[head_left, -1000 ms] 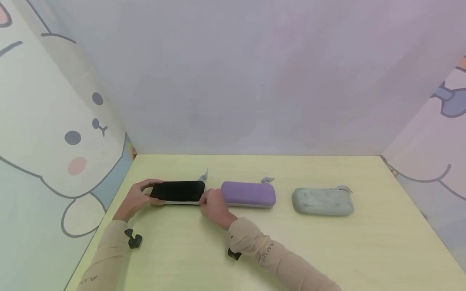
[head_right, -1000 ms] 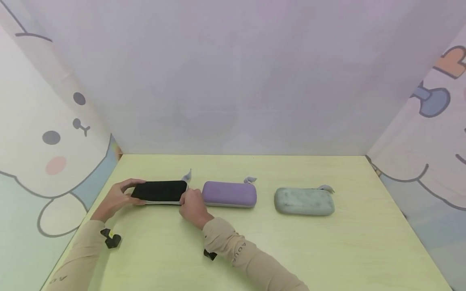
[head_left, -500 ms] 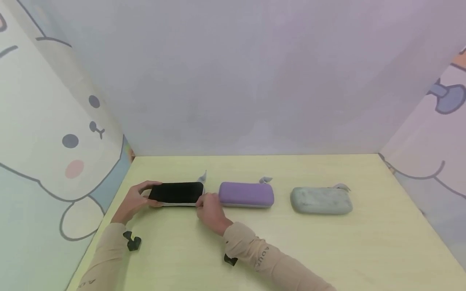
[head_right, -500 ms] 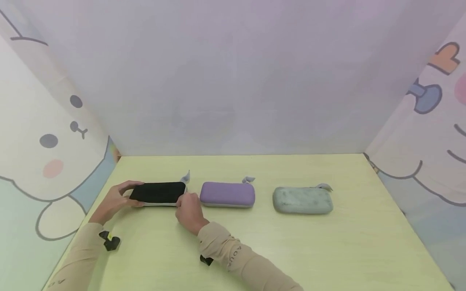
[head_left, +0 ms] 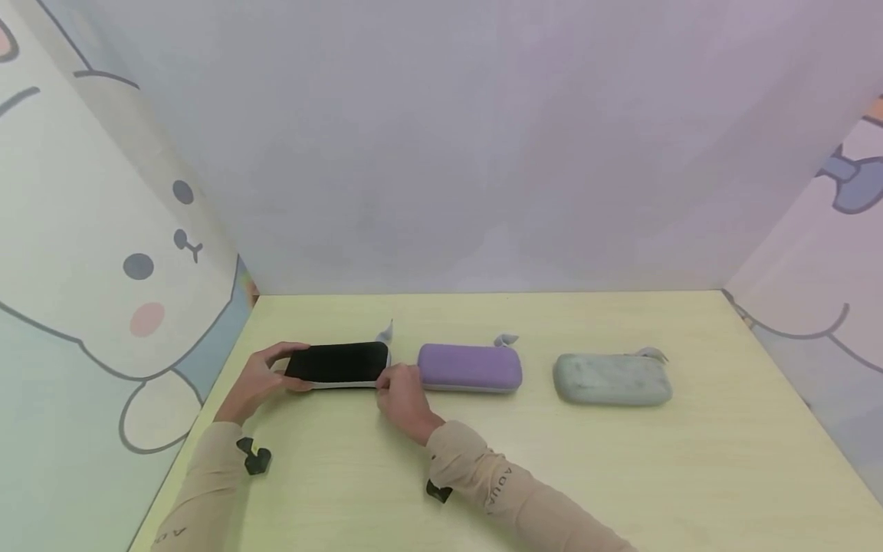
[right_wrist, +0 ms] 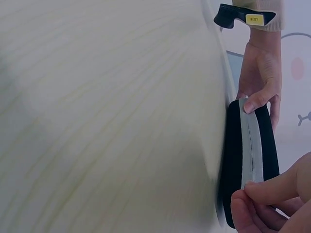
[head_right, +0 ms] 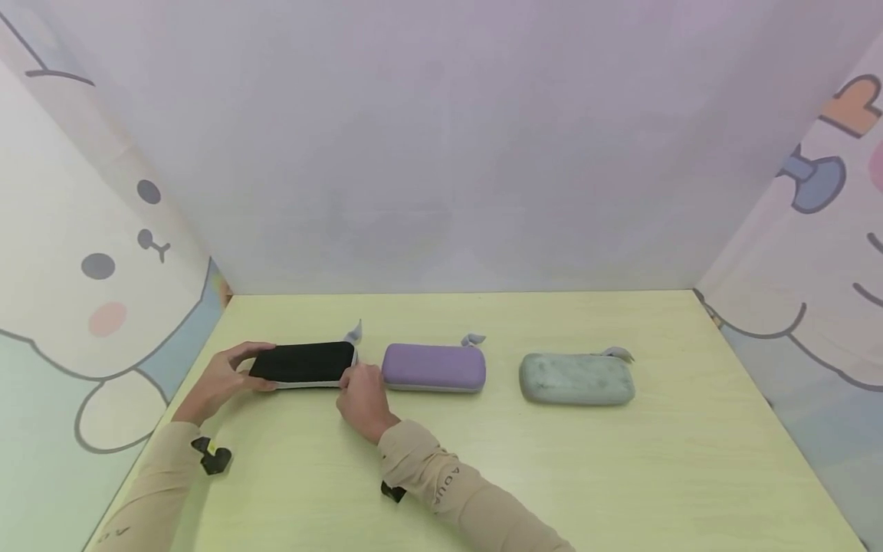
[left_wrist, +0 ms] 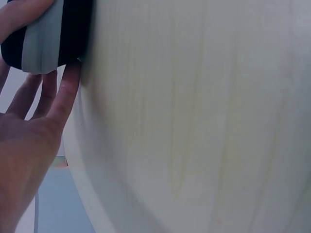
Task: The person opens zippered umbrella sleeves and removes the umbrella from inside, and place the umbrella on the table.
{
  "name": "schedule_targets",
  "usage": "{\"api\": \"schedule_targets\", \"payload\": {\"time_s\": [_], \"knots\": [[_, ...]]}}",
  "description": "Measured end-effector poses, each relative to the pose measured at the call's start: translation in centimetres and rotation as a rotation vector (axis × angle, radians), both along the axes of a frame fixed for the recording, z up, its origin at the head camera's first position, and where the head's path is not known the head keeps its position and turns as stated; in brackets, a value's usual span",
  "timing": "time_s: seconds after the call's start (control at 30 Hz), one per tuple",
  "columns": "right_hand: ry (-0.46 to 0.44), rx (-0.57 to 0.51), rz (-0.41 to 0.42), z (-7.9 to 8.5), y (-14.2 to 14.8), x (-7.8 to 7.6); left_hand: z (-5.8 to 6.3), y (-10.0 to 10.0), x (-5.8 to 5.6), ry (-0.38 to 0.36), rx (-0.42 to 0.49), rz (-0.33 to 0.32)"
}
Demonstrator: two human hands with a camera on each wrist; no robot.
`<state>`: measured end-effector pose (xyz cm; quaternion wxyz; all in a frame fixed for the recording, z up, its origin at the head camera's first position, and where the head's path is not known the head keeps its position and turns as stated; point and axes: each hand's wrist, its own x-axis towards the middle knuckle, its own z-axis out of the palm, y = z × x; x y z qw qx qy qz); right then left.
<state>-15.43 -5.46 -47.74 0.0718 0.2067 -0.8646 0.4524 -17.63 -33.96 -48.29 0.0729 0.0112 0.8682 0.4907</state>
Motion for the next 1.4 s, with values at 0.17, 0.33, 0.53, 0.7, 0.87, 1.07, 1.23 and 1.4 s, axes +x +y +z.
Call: {"api": "schedule_targets", "payload": {"time_s": [0.17,0.33,0.53,0.7,0.87,1.07,1.23,1.4], "knots": [[0.006,-0.004,-0.015,-0.1,-0.2,0.1,0.3,0.2,0.0,-0.003,0.027,-0.008],[-0.015,-0.014,-0.018,-0.1,-0.4,0.3,0.4,0.2,-0.1,0.003,0.020,-0.002],[-0.041,-0.007,-0.041,0.0,-0.7,0.5,0.5,0.4,-0.1,0.005,0.024,-0.016],[-0.051,-0.003,-0.052,0.1,-0.9,0.6,0.6,0.5,0.0,-0.001,0.030,-0.011],[-0.046,-0.008,-0.067,-0.1,-1.2,0.7,0.4,0.4,-0.1,-0.009,0.019,0.010],[-0.029,-0.014,-0.089,-0.2,-1.5,0.8,0.2,0.4,-0.2,0.001,-0.002,0.011],[-0.030,-0.017,-0.097,-0.3,-1.6,0.8,0.2,0.4,-0.1,0.006,0.001,0.014],[-0.014,-0.023,-0.076,-0.3,-1.7,0.9,0.4,0.5,0.0,-0.006,0.016,0.010]]}}
